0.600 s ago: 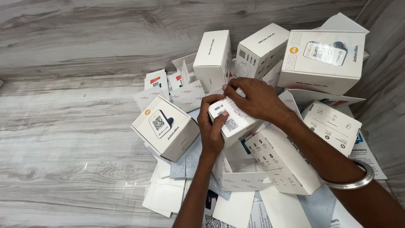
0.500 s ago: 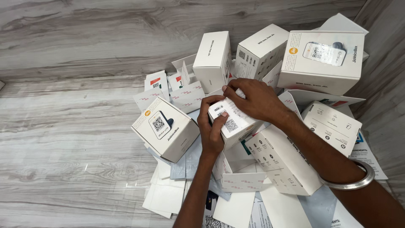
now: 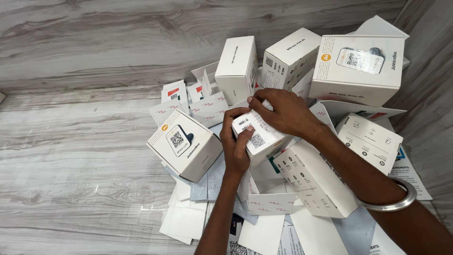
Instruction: The person stacks white product boxes into neat columns on a table, then sorts through smaller white boxes and gray padded envelopes, arranging them into separate piles. The hands move items from a scattered pile into organized stacks.
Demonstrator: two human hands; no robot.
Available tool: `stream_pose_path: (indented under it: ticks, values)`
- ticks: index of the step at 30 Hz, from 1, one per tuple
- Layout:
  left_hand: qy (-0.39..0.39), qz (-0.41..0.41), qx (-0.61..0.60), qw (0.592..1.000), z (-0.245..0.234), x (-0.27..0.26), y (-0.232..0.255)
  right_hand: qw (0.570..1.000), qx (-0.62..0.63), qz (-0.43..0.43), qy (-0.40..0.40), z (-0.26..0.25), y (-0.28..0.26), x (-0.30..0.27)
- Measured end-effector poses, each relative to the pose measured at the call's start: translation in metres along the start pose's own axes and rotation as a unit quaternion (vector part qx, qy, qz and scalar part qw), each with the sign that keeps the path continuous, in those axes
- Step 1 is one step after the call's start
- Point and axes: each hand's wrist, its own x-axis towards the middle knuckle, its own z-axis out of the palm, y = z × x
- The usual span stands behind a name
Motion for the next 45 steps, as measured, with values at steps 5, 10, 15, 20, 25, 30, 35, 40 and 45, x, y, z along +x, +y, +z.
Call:
stream_pose_path:
  ticks: [5,10,15,20,25,30,35,40,45]
  values:
    - [0.001,-0.012,-0.007,1.000,0.001,0.000,0.001,1.000,-0.001,-0.003,0.002,-0.001,-0.002,-0.001]
    - [-0.008,-0.008,0.007,1.000,0.000,-0.001,0.000,1.000,0.004,0.017,-0.005,-0.002,-0.003,-0.002]
    - [-0.072,-0.022,0.001,0.997,-0.009,-0.012,0.004,1.000,0.004,0.002,0.009,-0.002,0.000,-0.001]
    - [-0.154,0.046,0.104,0.982,-0.027,-0.028,0.012,1.000,-0.003,-0.005,0.010,-0.002,0.001,0.003]
    - [-0.125,0.006,0.198,0.972,-0.026,-0.034,0.008,1.000,0.019,-0.017,0.013,-0.002,0.000,0.002]
    - [-0.128,0.002,0.167,0.978,-0.029,-0.032,0.001,0.996,0.082,-0.016,0.028,-0.007,-0.001,0.001]
    - [-0.130,0.052,0.181,0.973,-0.031,-0.026,0.003,0.986,0.135,-0.037,0.088,-0.020,0.000,-0.005]
    - [-0.137,0.054,0.168,0.975,-0.031,-0.013,0.013,0.978,0.167,-0.041,0.122,-0.040,-0.013,-0.016]
    - [-0.107,0.087,0.148,0.979,-0.031,-0.007,0.034,0.952,0.264,-0.084,0.128,-0.073,-0.040,-0.029]
